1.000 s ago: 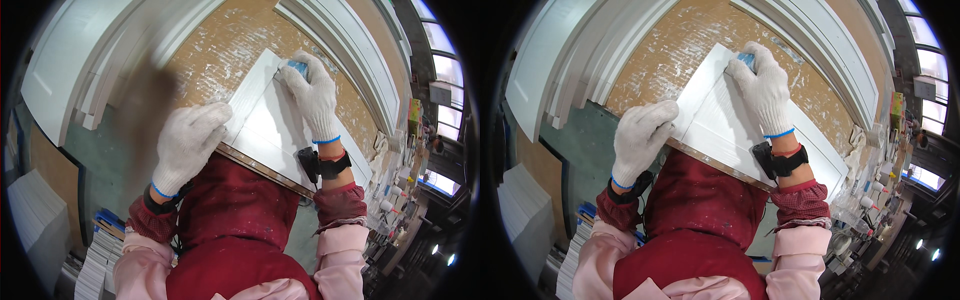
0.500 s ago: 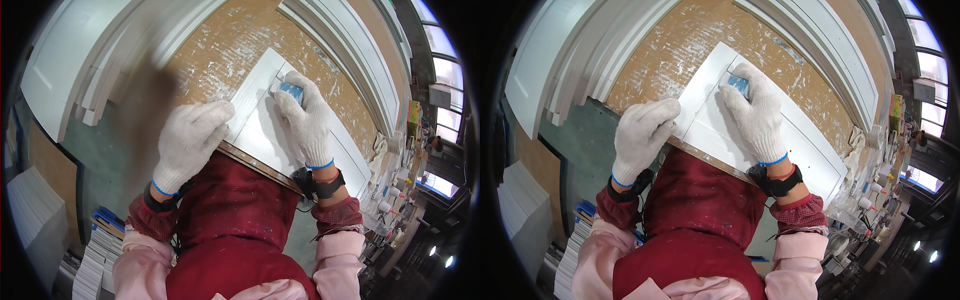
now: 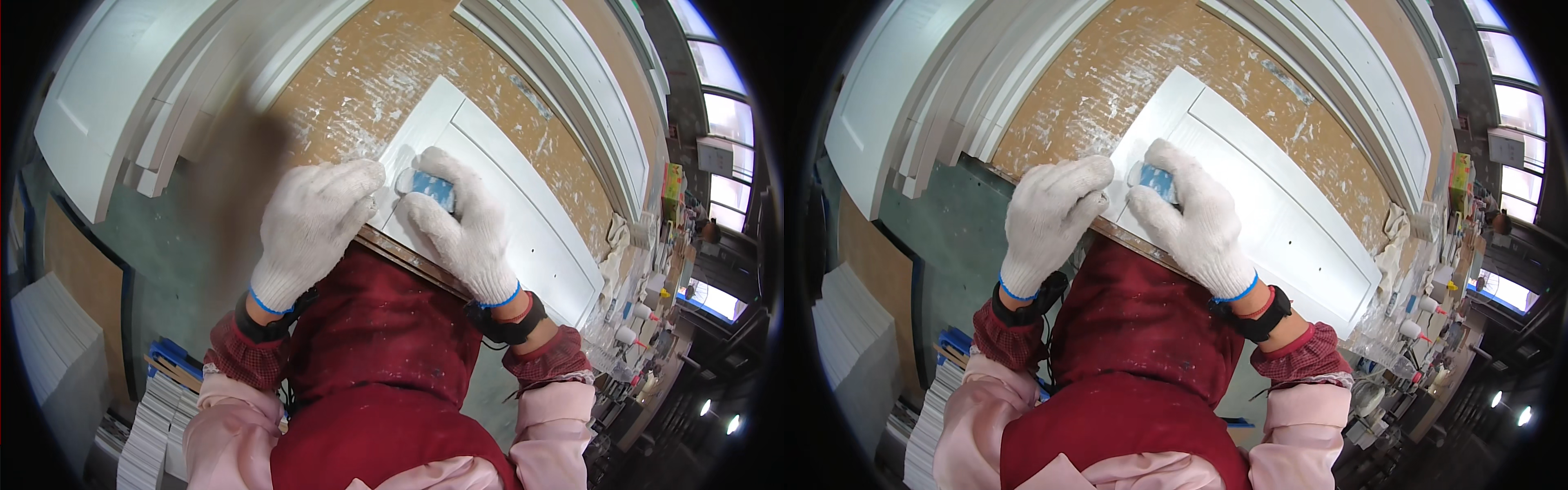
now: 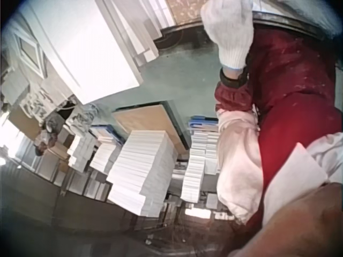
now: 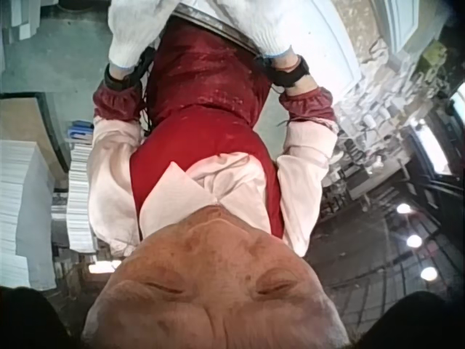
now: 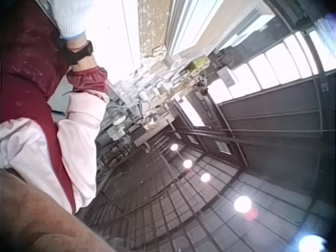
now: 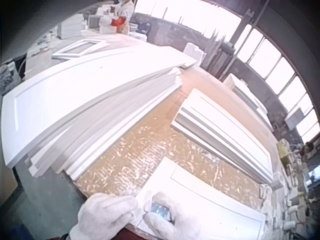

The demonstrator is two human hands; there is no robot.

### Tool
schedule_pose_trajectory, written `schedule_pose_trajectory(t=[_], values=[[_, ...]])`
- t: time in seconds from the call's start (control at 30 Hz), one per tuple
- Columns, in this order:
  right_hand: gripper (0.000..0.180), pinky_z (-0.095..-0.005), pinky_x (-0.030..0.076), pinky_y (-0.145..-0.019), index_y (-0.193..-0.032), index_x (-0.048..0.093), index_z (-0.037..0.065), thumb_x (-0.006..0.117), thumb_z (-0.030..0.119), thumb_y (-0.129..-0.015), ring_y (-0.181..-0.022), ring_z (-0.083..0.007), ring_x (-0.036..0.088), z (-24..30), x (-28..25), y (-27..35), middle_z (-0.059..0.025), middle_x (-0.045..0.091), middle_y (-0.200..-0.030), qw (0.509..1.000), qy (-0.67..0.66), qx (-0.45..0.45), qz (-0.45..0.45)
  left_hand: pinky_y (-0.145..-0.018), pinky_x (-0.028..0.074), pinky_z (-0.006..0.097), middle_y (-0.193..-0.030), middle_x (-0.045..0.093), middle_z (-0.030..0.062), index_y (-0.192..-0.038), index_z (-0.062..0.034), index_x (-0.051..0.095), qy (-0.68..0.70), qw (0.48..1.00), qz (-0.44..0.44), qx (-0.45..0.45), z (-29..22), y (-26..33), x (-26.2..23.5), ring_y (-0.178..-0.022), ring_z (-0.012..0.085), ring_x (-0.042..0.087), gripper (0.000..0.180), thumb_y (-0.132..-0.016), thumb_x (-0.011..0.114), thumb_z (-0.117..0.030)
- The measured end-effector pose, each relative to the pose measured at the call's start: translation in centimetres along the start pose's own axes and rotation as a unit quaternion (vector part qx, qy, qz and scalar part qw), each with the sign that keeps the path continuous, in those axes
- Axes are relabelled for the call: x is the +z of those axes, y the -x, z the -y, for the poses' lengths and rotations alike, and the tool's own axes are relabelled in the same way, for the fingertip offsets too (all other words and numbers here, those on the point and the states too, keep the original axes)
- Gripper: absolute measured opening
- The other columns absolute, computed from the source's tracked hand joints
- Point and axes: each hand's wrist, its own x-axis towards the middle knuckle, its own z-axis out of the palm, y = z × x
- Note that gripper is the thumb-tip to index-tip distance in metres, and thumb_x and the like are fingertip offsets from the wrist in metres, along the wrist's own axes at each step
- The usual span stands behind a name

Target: Cleaning and wiping down white wooden furniture panels at a factory workbench using a sponge block and a cloth.

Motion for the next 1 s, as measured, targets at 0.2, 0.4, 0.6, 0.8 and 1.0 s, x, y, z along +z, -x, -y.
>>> schedule_pose_trajectory(t=[0.2,0.4,0.6,0.8,1.0], values=[[0.041,-0.0305,0.05,-0.086,-0.12,0.058,-0.002,0.069,0.015,-0.085,-0.095,-0.0179,0.062,-1.1,-0.6,-0.4,-0.0123,0.065,-0.104,0.982,-0.129,0.091,-0.101,-0.08,0.048,0.038,-0.106,0.07,0.0092,-0.1,-0.007,0.069,0.0,1.0,-0.015,0.02,0.2,0.1,0.2,-0.089,0.0274,0.065,0.024,-0.077,0.069,-0.012],[0.041,-0.0305,0.05,-0.085,-0.12,0.059,0.0,0.07,0.017,-0.084,-0.09,-0.0172,0.063,-0.1,-0.2,-0.2,-0.0129,0.066,-0.101,0.994,-0.087,0.063,-0.013,-0.081,0.048,0.038,-0.107,0.07,0.0095,-0.099,-0.0061,0.069,0.017,1.0,0.005,-0.001,0.3,-0.1,0.2,-0.09,0.0283,0.065,0.023,-0.077,0.069,-0.012],[0.04,-0.031,0.051,-0.083,-0.118,0.06,0.003,0.071,0.02,-0.083,-0.089,-0.0197,0.064,-1.6,0.6,0.5,-0.0143,0.067,-0.098,0.991,-0.064,0.025,-0.112,-0.081,0.048,0.037,-0.106,0.07,0.0091,-0.099,-0.0064,0.068,0.001,1.0,-0.011,0.015,0.4,0.1,0.2,-0.089,0.028,0.065,0.023,-0.077,0.068,-0.012],[0.039,-0.0314,0.051,-0.082,-0.116,0.061,0.002,0.072,0.019,-0.083,-0.087,-0.0211,0.065,0.0,-0.5,0.6,-0.0151,0.066,-0.098,1.0,-0.001,0.009,-0.001,-0.081,0.048,0.037,-0.105,0.07,0.0085,-0.099,-0.007,0.068,0.016,1.0,-0.001,-0.002,0.1,0.0,0.0,-0.088,0.0279,0.064,0.023,-0.077,0.068,-0.012],[0.038,-0.0306,0.051,-0.08,-0.116,0.061,0.004,0.071,0.02,-0.082,-0.084,-0.0191,0.064,-0.1,-0.4,0.5,-0.0131,0.065,-0.097,0.998,-0.017,0.056,-0.035,-0.081,0.048,0.038,-0.105,0.07,0.0087,-0.1,-0.0071,0.068,0.01,0.999,-0.02,0.023,0.4,0.1,0.4,-0.088,0.0278,0.065,0.023,-0.077,0.069,-0.012]])
